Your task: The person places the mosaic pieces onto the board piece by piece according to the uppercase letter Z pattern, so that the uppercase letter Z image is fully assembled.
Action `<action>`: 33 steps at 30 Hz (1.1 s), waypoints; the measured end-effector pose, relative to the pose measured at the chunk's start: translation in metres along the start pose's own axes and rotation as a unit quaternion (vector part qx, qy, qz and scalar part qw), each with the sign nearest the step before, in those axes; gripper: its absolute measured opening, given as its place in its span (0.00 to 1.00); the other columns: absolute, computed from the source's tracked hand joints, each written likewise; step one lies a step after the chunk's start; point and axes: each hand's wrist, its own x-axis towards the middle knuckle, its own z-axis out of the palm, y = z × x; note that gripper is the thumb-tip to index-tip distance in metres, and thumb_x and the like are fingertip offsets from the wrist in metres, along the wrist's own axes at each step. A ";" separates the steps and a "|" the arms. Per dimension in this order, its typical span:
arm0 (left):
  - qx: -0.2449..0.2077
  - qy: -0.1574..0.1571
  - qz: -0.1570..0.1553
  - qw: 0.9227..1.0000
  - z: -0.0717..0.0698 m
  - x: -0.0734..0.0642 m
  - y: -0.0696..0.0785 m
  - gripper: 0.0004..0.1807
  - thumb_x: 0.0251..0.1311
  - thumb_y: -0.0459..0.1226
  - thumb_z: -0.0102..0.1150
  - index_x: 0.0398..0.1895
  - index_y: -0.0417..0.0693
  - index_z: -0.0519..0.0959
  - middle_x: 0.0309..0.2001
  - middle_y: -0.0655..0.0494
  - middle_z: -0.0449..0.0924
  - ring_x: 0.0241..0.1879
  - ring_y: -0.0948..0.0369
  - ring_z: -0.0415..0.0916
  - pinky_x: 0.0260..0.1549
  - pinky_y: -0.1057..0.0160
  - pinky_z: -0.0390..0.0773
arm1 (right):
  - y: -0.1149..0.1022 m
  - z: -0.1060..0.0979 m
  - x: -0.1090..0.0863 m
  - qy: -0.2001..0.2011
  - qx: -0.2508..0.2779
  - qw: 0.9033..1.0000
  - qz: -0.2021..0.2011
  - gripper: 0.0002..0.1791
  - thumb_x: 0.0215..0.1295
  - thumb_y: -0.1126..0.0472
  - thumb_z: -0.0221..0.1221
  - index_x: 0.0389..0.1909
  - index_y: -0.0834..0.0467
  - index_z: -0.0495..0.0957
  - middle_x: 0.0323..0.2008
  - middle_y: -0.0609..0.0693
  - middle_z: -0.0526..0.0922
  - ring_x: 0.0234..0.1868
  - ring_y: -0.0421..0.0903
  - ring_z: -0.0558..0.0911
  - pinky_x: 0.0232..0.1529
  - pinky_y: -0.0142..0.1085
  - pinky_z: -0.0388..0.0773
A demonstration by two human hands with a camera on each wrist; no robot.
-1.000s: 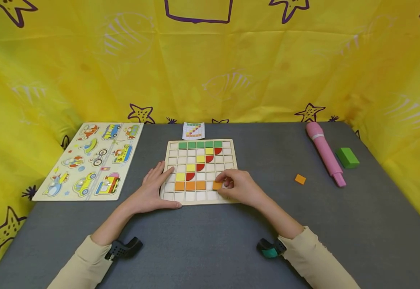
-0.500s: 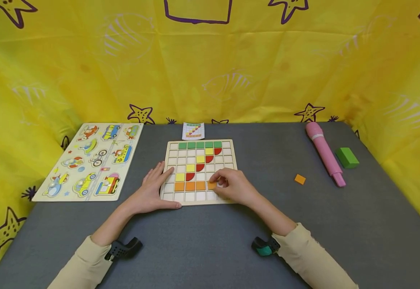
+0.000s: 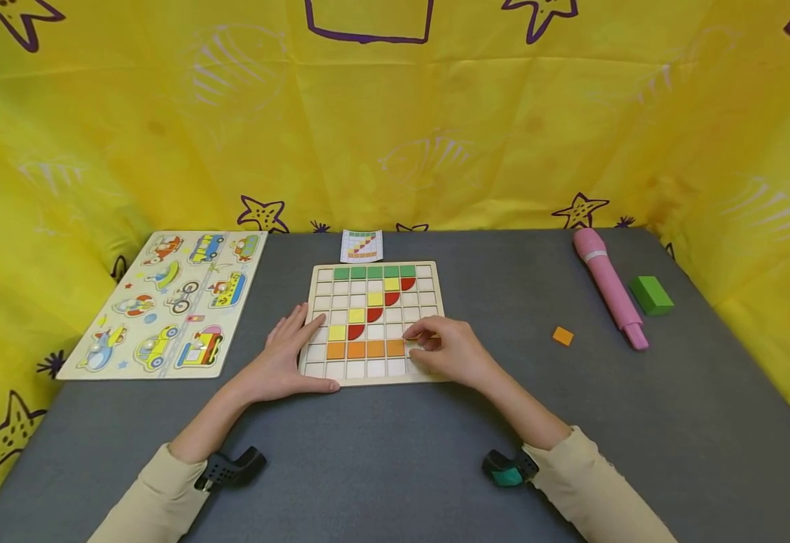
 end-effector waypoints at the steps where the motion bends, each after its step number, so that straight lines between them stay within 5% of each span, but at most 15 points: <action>1: 0.000 0.000 0.000 1.000 0.000 0.000 0.000 0.65 0.39 0.64 0.72 0.76 0.40 0.53 0.77 0.37 0.35 0.76 0.46 0.30 0.69 0.42 0.35 | 0.001 -0.002 -0.002 0.004 -0.001 1.000 0.002 0.11 0.57 0.65 0.68 0.42 0.57 0.84 0.35 0.46 0.83 0.36 0.43 0.78 0.40 0.38 0.80; 20: -0.002 -0.005 -0.010 1.000 -0.002 0.000 0.003 0.65 0.39 0.64 0.72 0.76 0.40 0.53 0.77 0.38 0.35 0.76 0.46 0.29 0.69 0.43 0.34 | 0.044 -0.066 -0.058 0.081 -0.090 0.991 0.056 0.12 0.61 0.62 0.67 0.46 0.56 0.83 0.43 0.51 0.84 0.42 0.48 0.83 0.44 0.34 0.78; 25: -0.005 -0.003 -0.010 1.000 -0.003 -0.001 0.003 0.64 0.40 0.64 0.72 0.76 0.40 0.53 0.77 0.37 0.35 0.76 0.46 0.29 0.69 0.43 0.34 | 0.057 -0.083 -0.072 0.123 -0.164 0.978 0.047 0.13 0.58 0.63 0.68 0.44 0.55 0.83 0.45 0.56 0.83 0.42 0.53 0.76 0.42 0.42 0.69; 33: -0.005 -0.003 -0.010 1.000 -0.002 -0.001 0.003 0.65 0.39 0.64 0.72 0.76 0.40 0.53 0.77 0.38 0.35 0.76 0.46 0.29 0.69 0.42 0.34 | 0.074 -0.099 -0.085 0.153 -0.179 0.971 0.044 0.14 0.55 0.68 0.67 0.43 0.62 0.82 0.47 0.68 0.79 0.46 0.66 0.73 0.48 0.58 0.62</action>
